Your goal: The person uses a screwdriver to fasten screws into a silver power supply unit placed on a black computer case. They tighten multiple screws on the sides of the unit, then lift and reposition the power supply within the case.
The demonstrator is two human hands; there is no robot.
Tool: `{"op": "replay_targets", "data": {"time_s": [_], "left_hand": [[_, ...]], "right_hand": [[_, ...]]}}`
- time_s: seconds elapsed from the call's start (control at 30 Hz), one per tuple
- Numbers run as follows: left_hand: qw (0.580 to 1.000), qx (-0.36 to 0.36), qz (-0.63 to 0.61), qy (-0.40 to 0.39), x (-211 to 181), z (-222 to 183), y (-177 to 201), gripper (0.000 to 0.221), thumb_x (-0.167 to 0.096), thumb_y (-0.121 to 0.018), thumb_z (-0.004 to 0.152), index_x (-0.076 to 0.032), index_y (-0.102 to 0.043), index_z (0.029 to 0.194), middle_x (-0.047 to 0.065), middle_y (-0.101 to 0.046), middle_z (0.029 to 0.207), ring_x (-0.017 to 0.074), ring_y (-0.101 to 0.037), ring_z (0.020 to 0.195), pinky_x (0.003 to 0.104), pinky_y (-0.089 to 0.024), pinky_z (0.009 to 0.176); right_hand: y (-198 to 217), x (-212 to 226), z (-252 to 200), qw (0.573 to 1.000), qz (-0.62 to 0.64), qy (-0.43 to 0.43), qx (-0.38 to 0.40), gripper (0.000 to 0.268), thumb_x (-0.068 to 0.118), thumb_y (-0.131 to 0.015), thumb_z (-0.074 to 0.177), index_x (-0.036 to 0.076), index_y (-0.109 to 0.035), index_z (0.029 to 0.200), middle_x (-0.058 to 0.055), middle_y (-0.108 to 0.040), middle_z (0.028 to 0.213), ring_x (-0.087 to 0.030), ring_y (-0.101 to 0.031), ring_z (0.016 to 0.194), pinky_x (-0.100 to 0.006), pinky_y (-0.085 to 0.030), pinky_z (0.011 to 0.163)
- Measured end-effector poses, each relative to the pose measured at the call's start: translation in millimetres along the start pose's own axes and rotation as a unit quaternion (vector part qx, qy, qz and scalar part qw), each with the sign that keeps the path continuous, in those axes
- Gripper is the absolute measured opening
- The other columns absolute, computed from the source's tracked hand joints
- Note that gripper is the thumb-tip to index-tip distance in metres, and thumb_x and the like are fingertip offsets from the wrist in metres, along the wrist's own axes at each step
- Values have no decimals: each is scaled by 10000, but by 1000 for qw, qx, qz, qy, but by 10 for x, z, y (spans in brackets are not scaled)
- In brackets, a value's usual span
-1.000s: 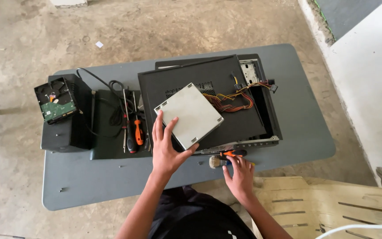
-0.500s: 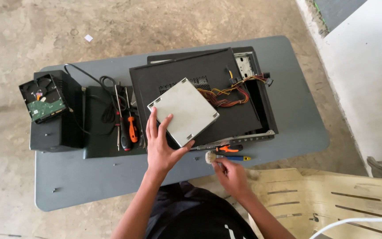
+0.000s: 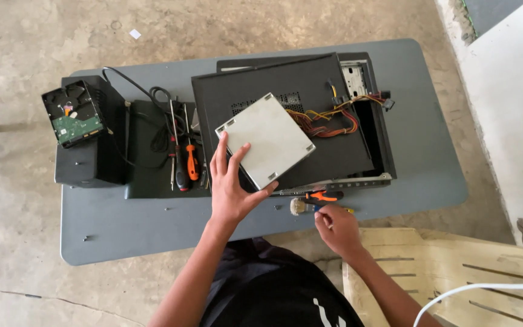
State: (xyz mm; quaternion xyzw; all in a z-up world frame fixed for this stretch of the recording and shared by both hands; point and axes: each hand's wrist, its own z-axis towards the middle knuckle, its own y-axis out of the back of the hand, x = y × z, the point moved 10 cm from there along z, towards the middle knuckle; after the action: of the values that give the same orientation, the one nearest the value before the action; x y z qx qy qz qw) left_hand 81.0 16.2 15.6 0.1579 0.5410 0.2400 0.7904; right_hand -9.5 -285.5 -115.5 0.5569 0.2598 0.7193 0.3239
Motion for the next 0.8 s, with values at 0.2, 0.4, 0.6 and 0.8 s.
{"op": "replay_targets", "data": {"time_s": [0.2, 0.4, 0.6, 0.8], "left_hand": [[1000, 5, -11, 4, -20, 20, -26, 1038, -523, -1026, 708, -192, -569, 1580, 206, -234, 1809, 540, -312, 1612, 666, -341, 1281], [998, 17, -54, 11, -61, 31, 7, 1062, -586, -1005, 696, -197, -562, 1579, 183, -202, 1825, 509, -251, 1642, 698, -297, 1296], [951, -107, -193, 217, 608, 196, 181, 1093, -477, -949, 889, -196, -318, 1737, 172, -294, 1764, 398, -449, 1525, 550, -467, 1165], [918, 147, 32, 366, 505, 471, 136, 1274, -862, -904, 564, -171, -577, 1583, 83, -546, 1642, 363, -590, 1451, 498, -448, 1246]], "right_hand": [[-569, -72, -363, 985, -106, 132, 19, 18, 245, -774, 960, 237, -781, 973, 31, -760, 938, -246, -780, 946, -386, -622, 852], [-269, 107, 127, 993, -75, 63, -73, 54, 136, -777, 942, 145, -755, 991, -64, -744, 1001, -342, -741, 969, -459, -595, 840], [-302, -444, 42, 959, -278, 4, -58, 270, 249, -796, 931, 235, -787, 1200, 1, -732, 1129, -286, -715, 1080, -452, -584, 892], [-457, -911, -183, 937, -348, -19, -20, 361, 436, -663, 1029, 375, -727, 1379, 35, -674, 1401, -291, -629, 1274, -482, -554, 937]]}}
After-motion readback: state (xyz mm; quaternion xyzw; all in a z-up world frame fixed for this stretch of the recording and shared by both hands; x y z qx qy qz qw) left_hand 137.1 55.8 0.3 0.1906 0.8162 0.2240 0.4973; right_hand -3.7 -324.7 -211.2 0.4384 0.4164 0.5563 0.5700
